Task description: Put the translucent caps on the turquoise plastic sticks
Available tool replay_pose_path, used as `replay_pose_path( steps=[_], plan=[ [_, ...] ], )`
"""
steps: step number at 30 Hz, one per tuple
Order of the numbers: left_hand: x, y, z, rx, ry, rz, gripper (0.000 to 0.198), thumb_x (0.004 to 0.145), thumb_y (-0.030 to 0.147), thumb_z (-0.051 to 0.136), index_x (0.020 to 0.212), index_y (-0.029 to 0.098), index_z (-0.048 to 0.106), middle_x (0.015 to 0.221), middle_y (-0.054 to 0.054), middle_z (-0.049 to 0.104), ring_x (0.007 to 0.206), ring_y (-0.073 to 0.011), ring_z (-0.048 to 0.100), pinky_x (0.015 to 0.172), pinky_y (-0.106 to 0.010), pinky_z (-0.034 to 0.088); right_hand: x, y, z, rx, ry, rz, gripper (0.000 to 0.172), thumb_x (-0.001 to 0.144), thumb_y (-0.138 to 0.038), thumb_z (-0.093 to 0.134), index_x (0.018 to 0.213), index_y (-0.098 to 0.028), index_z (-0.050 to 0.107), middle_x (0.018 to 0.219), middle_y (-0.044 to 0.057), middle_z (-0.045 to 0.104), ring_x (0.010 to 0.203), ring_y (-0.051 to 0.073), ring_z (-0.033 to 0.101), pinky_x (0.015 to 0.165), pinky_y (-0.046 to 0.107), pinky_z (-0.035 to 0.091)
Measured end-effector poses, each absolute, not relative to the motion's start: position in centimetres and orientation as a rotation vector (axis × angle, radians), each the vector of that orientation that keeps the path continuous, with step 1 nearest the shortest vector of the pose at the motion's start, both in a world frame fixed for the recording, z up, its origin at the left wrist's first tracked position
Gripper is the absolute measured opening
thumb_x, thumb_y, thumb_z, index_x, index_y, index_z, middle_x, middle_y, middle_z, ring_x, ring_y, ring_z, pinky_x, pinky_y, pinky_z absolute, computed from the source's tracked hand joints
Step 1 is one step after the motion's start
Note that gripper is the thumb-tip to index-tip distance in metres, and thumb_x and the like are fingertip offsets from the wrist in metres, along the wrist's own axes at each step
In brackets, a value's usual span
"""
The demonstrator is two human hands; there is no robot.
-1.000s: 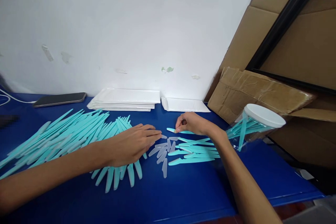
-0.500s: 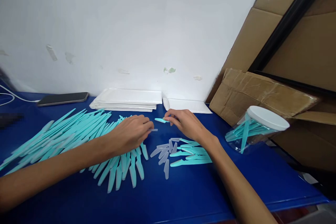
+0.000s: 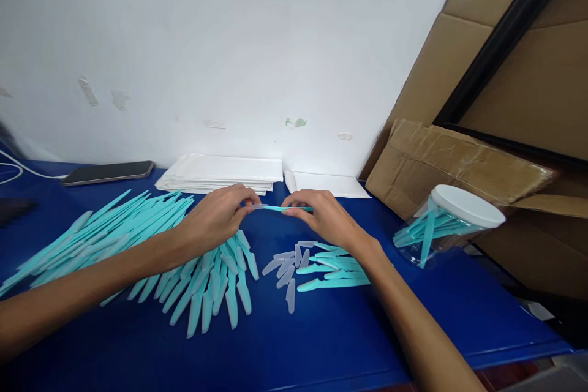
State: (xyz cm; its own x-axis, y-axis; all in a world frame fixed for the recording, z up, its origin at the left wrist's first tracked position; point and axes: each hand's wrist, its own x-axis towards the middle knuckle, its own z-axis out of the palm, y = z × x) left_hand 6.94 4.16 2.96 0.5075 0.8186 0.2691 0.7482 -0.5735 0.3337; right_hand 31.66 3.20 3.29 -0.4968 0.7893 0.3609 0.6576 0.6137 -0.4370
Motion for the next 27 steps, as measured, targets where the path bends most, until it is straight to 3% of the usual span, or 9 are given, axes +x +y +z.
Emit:
replay_pose_path(
  steps=[6,15,22,27],
  plan=[
    [6.9,4.2,2.8,2.566,1.315,0.643,0.025,0.099,0.023,0.043,0.108,0.018,0.066,0.107,-0.009,0.068,0.092,-0.0215,0.063,0.075,-0.034,0.049,31.9,3.2,3.5,-1.162,-2.286,0.278,0.019,0.097,-0.037,0.06,0.104,-0.026,0.073,0.105,0.003,0.075,0.095,0.022,0.068,0.081,0.034,0.051],
    [7.7,3.0,2.2,2.62,1.167,0.695,0.027,0.102,0.022,0.041,0.113,0.018,0.065,0.1,-0.006,0.059,0.076,-0.0159,0.056,0.067,-0.031,0.044,30.0,2.4,2.7,-1.084,-2.271,0.338,0.018,0.096,-0.036,0.063,0.113,-0.028,0.067,0.096,0.0,0.075,0.087,0.018,0.07,0.076,0.03,0.052],
    [7.4,2.9,2.4,2.669,1.145,0.697,0.03,0.102,0.02,0.039,0.115,0.018,0.066,0.093,-0.006,0.054,0.069,-0.0149,0.051,0.058,-0.029,0.038,29.6,2.2,2.5,-1.057,-2.205,0.382,0.013,0.094,-0.034,0.067,0.105,-0.027,0.064,0.087,-0.001,0.075,0.083,0.018,0.071,0.072,0.028,0.053],
    [7.6,2.7,2.8,2.76,1.163,0.491,0.027,0.101,0.024,0.04,0.108,0.018,0.065,0.095,-0.007,0.059,0.072,-0.0152,0.055,0.056,-0.029,0.038,29.3,1.9,2.5,-1.054,-2.241,0.45,0.015,0.095,-0.038,0.065,0.104,-0.027,0.065,0.089,0.0,0.075,0.084,0.02,0.071,0.074,0.03,0.053]
  ],
)
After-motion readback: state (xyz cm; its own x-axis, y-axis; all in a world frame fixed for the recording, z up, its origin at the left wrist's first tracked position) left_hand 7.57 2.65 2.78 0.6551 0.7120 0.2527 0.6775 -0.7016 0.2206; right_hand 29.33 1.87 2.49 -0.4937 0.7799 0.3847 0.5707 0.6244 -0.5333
